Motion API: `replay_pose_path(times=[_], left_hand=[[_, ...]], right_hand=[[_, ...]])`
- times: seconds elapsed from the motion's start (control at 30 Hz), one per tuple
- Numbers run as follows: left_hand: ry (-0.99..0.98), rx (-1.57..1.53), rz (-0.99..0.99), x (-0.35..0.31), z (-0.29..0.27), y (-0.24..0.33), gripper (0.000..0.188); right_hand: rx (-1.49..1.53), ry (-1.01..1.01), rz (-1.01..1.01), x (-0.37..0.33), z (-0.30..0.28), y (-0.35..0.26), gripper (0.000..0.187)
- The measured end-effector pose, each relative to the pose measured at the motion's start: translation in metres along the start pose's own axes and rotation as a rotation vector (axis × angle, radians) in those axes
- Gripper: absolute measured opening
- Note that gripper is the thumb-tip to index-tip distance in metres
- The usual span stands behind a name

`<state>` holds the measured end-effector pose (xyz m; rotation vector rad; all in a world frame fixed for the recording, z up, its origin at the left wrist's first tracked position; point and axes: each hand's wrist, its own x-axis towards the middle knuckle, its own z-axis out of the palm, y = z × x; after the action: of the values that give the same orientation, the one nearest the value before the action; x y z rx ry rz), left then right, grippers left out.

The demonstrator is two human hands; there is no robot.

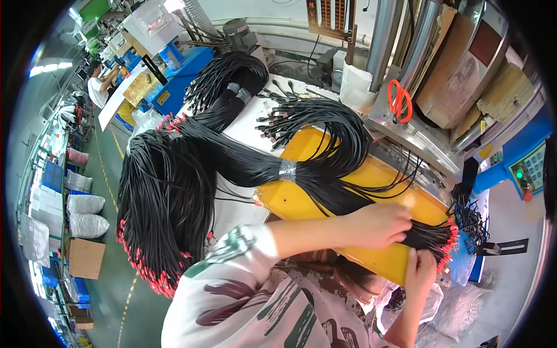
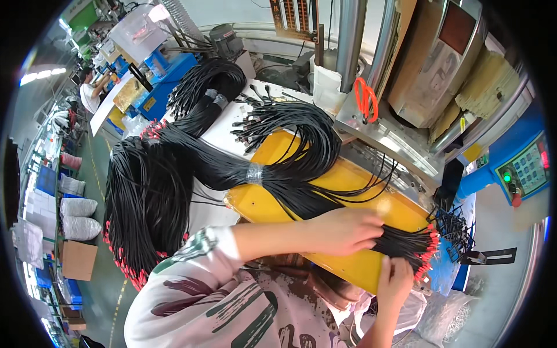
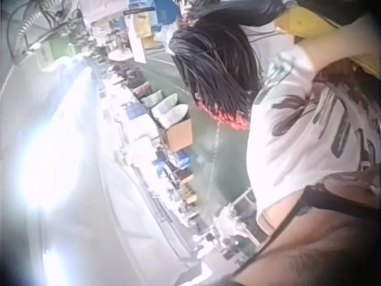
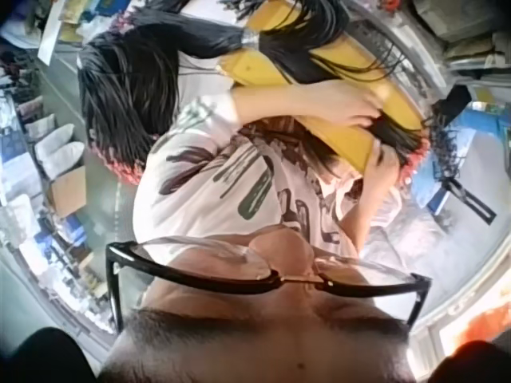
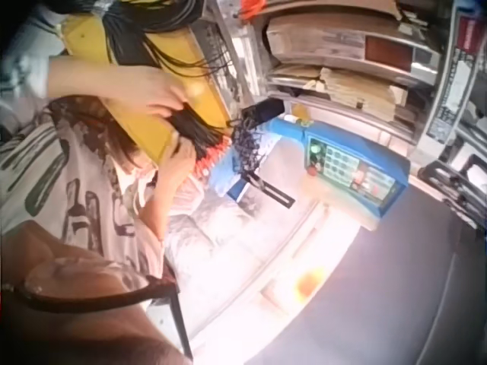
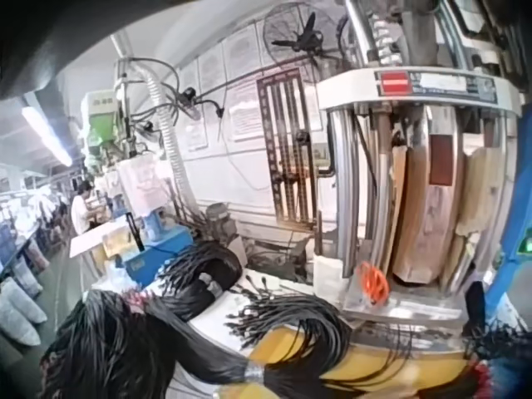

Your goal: The person inserts USB cable ends into a metal fixture, positions them inside a machine press, operates the machine using control buttons, and removes the processed cables.

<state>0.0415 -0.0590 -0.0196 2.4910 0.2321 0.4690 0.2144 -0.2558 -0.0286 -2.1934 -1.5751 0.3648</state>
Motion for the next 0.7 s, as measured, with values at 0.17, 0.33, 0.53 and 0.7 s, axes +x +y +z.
replay_pose_path(times=[0.17, 0.33, 0.53, 0.7], left_hand=[[-0.178, 0.05, -0.028, 0.02, -0.015, -0.014, 0.047], [-0.383, -0.174, -0.13, 0.015, -0.066, -0.051, 0.037], [-0.254, -0.544, -0.21, 0.003, -0.07, -0.088, 0.029], [-0.231, -0.767, -0.424, 0.006, -0.061, -0.095, 0.027]], right_hand=[[-0.01, 0.383, -0.088, 0.021, 0.011, 0.005, 0.027], [0.15, 0.233, 0.037, 0.032, -0.009, 0.02, 0.018], [-0.114, 0.207, -0.449, 0.097, -0.005, -0.083, 0.054], [-0.506, 0.095, 0.066, 0.112, -0.062, 0.033, 0.047]])
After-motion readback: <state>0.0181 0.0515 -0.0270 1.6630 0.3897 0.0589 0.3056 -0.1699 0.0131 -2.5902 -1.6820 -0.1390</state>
